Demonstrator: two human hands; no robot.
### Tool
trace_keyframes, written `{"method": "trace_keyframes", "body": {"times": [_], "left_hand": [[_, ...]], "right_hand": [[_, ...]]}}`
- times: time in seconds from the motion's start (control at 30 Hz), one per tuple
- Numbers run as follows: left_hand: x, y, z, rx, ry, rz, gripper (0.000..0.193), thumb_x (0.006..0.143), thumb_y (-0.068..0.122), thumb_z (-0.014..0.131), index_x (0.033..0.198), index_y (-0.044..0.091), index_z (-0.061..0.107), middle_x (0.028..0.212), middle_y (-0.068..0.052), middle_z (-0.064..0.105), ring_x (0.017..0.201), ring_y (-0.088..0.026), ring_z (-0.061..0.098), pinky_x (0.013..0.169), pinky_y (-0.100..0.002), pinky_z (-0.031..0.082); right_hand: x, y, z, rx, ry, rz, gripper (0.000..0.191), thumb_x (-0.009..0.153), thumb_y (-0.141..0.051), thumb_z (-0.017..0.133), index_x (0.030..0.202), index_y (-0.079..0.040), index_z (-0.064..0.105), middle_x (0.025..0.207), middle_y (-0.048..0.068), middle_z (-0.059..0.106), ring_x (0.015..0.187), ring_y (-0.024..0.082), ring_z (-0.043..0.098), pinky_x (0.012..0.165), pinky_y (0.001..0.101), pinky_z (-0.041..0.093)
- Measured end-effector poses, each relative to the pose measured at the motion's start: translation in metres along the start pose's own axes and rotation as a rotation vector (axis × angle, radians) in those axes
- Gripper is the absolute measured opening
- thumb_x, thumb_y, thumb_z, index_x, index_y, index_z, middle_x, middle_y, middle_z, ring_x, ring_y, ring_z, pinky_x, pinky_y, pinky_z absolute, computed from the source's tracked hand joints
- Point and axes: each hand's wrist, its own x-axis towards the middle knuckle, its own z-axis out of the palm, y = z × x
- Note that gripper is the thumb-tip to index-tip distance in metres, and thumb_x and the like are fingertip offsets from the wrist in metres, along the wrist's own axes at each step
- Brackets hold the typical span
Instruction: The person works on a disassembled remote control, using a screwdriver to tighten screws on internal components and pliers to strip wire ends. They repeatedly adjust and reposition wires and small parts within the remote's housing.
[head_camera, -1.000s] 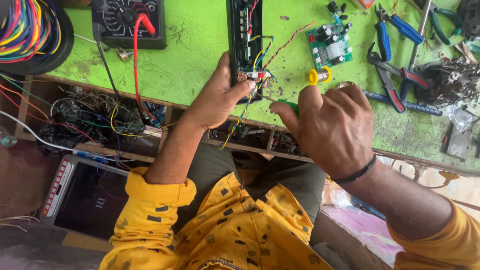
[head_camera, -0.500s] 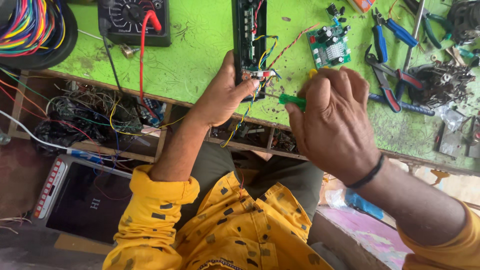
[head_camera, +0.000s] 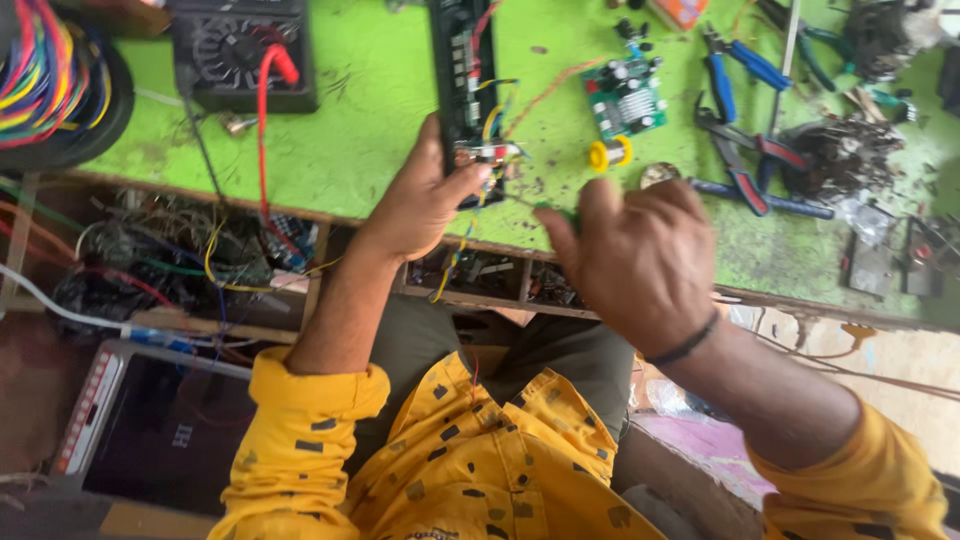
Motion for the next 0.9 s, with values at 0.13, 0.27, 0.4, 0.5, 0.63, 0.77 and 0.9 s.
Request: {"method": "trace_keyframes", "body": {"times": [0.13,0.27,0.4,0.5,0.63,0.77,0.9], "left_hand": [[-0.004,0.001,0.002,0.026,-0.001,0.065,0.046,0.104,0.001,0.062,0.145,0.005,0.041,0.118,-0.003,0.057,0.106,-0.012,0.056,0.097,-0.032,0.052],[-0.004,0.001,0.003,0.006,0.030,-0.009,0.045,0.102,0.002,0.061,0.142,0.006,0.041,0.119,-0.004,0.061,0.107,-0.012,0.059,0.095,-0.031,0.052],[-0.003,0.001,0.002,-0.005,0.009,-0.012,0.045,0.101,0.002,0.060,0.142,0.005,0.041,0.121,-0.004,0.061,0.110,-0.012,0.059,0.096,-0.031,0.052],[-0.002,0.001,0.001,0.010,-0.003,-0.012,0.043,0.102,0.002,0.060,0.141,0.005,0.042,0.120,-0.005,0.062,0.109,-0.012,0.059,0.096,-0.031,0.052],[-0.002,-0.002,0.008,0.128,0.061,0.057,0.052,0.103,0.002,0.060,0.147,0.002,0.033,0.123,-0.006,0.062,0.108,-0.012,0.060,0.095,-0.031,0.053],[-0.005,0.002,0.023,0.359,0.130,0.128,0.067,0.101,0.004,0.059,0.155,0.002,0.020,0.124,-0.009,0.065,0.104,-0.012,0.064,0.090,-0.030,0.055],[-0.006,0.017,0.034,0.448,0.188,0.034,0.071,0.095,0.010,0.062,0.153,-0.001,0.021,0.113,-0.011,0.072,0.093,-0.012,0.067,0.077,-0.029,0.055]], "right_hand": [[-0.008,0.003,0.004,-0.005,-0.290,0.116,0.047,0.098,-0.058,0.063,0.091,-0.012,0.055,0.063,0.007,0.062,0.064,0.029,0.063,0.085,0.0388,0.046],[-0.015,0.000,0.006,0.148,0.149,0.013,0.033,0.100,-0.038,0.065,0.096,-0.008,0.053,0.071,0.006,0.062,0.072,0.029,0.064,0.085,0.0412,0.046],[-0.014,0.000,0.007,0.169,0.207,0.014,0.036,0.101,-0.034,0.070,0.090,-0.006,0.052,0.067,0.009,0.062,0.066,0.030,0.062,0.078,0.0433,0.047],[-0.010,0.007,0.007,0.093,0.086,0.049,0.040,0.100,-0.042,0.070,0.085,-0.007,0.055,0.064,0.010,0.062,0.064,0.032,0.062,0.077,0.0436,0.047],[-0.021,0.004,0.007,0.531,0.228,-0.169,0.036,0.097,-0.028,0.069,0.111,0.003,0.061,0.084,0.016,0.068,0.076,0.034,0.068,0.076,0.0407,0.048],[-0.027,0.024,0.005,0.594,0.298,0.075,0.015,0.099,-0.015,0.067,0.108,-0.003,0.068,0.089,0.014,0.074,0.078,0.025,0.072,0.071,0.0356,0.056],[0.019,0.105,0.018,0.583,0.530,0.262,0.013,0.111,-0.014,0.063,0.108,-0.001,0.063,0.088,0.011,0.075,0.077,0.016,0.073,0.070,0.0319,0.056]]}}
